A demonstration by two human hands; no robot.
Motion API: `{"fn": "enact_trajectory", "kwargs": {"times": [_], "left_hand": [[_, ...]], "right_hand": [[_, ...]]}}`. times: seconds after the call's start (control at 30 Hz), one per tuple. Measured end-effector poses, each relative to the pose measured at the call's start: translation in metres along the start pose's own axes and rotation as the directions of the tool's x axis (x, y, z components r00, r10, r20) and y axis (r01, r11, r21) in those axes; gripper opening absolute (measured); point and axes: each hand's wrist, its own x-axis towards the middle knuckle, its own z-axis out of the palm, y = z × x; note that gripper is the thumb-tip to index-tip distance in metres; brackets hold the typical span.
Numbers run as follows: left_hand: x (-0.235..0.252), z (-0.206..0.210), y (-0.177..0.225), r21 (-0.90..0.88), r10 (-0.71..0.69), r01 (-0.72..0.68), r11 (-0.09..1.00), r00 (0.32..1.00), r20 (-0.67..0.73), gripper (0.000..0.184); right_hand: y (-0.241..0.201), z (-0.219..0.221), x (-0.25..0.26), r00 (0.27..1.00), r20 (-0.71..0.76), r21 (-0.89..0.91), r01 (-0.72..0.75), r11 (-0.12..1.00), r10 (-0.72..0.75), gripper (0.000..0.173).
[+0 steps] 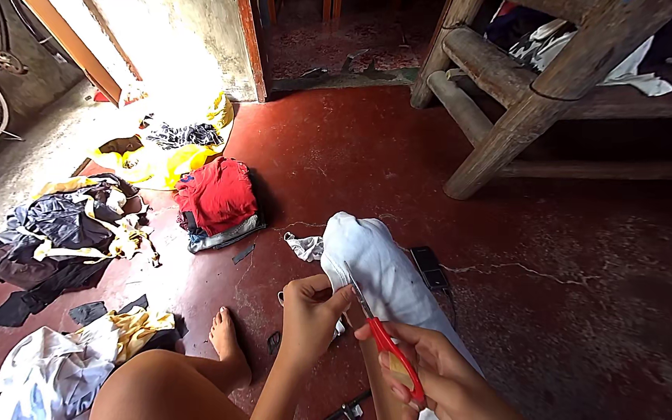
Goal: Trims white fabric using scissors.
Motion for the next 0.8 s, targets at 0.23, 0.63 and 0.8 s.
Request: {"fn": "enact_trajectory", "kwargs": {"times": [0.23,0.63,0.8], "left_hand": [[0.001,-0.001,0.001,0.003,-0.008,0.008,1.000,1.000,0.014,0.004],[0.000,0.000,0.003,-0.026,-0.055,0.056,0.998,0.997,0.051,0.008],[0.000,-0.001,0.003,-0.014,-0.064,0.064,0.998,0.997,0.048,0.010]], "right_hand": [[0.001,-0.003,0.011,0.999,0.042,0.029,-0.019,0.999,0.018,0.031],[-0.007,0.001,0.017,0.997,0.037,0.075,-0.075,0.994,0.072,0.022],[-0.006,-0.001,0.019,0.997,0.025,0.125,-0.077,0.989,0.074,0.025]]}}
